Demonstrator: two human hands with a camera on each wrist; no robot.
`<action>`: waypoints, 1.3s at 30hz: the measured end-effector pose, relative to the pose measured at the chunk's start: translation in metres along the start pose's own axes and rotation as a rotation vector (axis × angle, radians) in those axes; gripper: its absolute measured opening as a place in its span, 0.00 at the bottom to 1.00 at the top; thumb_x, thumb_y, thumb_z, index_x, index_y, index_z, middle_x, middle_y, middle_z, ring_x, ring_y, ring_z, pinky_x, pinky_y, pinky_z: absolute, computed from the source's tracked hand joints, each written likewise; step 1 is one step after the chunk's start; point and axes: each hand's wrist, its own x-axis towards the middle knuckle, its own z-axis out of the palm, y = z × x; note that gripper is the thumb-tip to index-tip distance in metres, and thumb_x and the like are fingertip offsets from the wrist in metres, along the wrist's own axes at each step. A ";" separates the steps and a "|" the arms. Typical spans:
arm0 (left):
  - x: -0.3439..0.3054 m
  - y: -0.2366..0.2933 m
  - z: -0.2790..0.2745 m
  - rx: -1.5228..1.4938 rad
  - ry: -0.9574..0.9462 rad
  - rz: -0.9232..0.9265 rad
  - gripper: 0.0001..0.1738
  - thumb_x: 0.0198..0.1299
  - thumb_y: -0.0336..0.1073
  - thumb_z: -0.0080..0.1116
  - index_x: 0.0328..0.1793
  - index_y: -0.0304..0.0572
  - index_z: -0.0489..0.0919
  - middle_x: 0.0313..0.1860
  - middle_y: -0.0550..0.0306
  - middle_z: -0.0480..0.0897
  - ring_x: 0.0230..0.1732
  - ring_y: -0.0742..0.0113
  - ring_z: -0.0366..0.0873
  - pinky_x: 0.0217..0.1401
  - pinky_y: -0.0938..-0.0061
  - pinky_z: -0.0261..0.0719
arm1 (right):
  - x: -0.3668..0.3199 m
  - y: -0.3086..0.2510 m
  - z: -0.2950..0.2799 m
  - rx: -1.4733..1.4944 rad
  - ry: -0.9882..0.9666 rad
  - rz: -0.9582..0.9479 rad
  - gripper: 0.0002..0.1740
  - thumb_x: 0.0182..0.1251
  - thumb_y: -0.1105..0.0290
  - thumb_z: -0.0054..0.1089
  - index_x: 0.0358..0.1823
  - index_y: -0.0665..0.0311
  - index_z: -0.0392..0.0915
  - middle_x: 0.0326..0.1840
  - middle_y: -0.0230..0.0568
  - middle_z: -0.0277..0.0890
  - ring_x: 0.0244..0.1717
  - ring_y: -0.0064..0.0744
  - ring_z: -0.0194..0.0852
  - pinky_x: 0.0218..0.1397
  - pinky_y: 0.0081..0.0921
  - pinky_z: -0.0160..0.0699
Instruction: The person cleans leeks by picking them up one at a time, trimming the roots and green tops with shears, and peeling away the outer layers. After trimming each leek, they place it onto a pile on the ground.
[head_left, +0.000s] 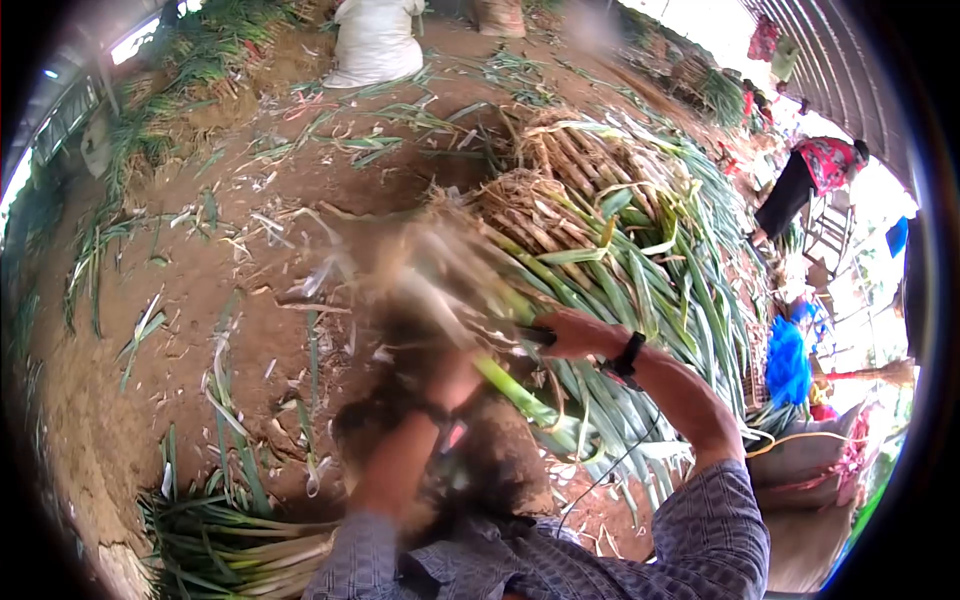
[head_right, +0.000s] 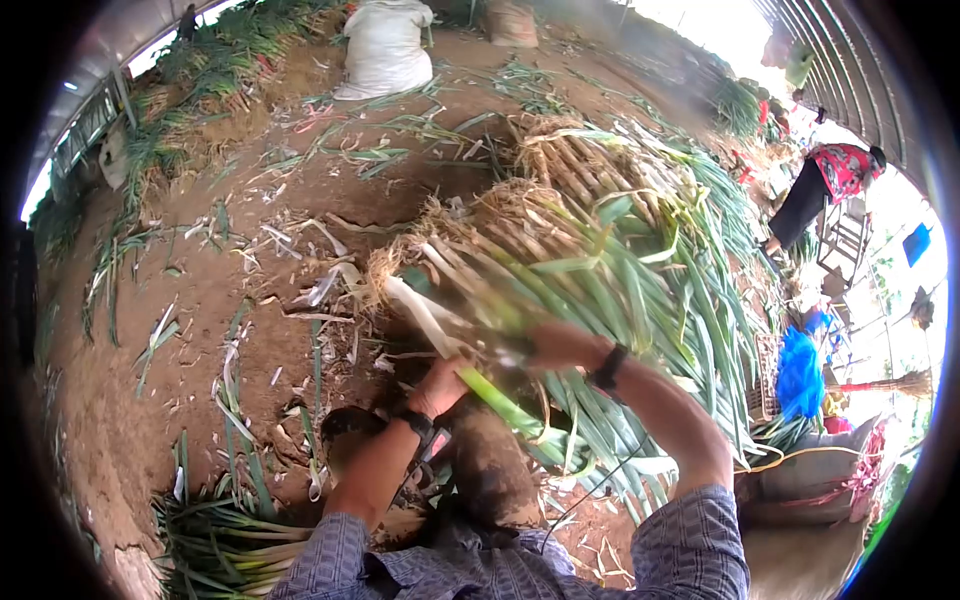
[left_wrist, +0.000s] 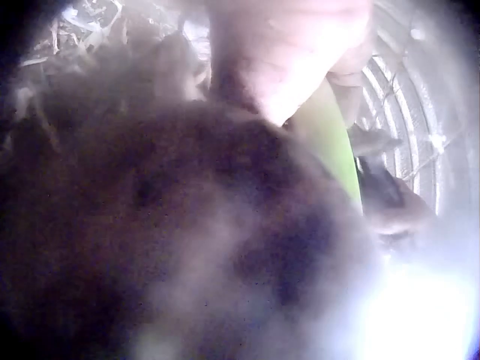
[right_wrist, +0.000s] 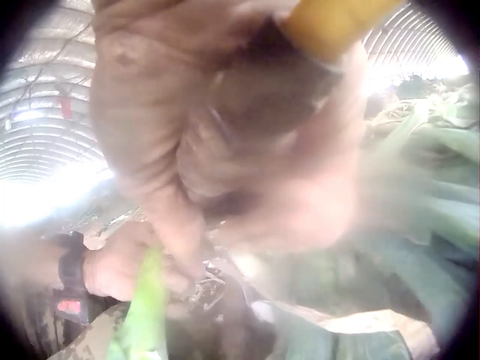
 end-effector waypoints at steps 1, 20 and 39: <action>-0.002 -0.001 -0.004 0.170 -0.081 0.066 0.06 0.58 0.31 0.59 0.40 0.40 0.77 0.35 0.53 0.79 0.42 0.53 0.80 0.56 0.55 0.79 | 0.009 -0.007 -0.004 -0.043 -0.022 -0.002 0.20 0.58 0.57 0.67 0.47 0.61 0.81 0.36 0.47 0.81 0.39 0.49 0.79 0.43 0.45 0.76; -0.085 -0.016 0.022 -0.283 0.086 0.280 0.09 0.70 0.42 0.57 0.41 0.46 0.74 0.28 0.60 0.74 0.25 0.67 0.70 0.31 0.62 0.75 | 0.006 0.027 -0.034 -0.118 0.436 0.046 0.17 0.55 0.65 0.69 0.47 0.60 0.83 0.32 0.49 0.84 0.29 0.45 0.82 0.37 0.39 0.81; -0.017 0.048 0.018 0.068 0.112 0.235 0.35 0.68 0.73 0.44 0.61 0.52 0.72 0.44 0.58 0.78 0.46 0.62 0.78 0.52 0.56 0.81 | -0.217 -0.003 0.125 0.146 0.391 0.093 0.18 0.59 0.60 0.68 0.50 0.56 0.81 0.29 0.48 0.82 0.32 0.53 0.83 0.36 0.46 0.81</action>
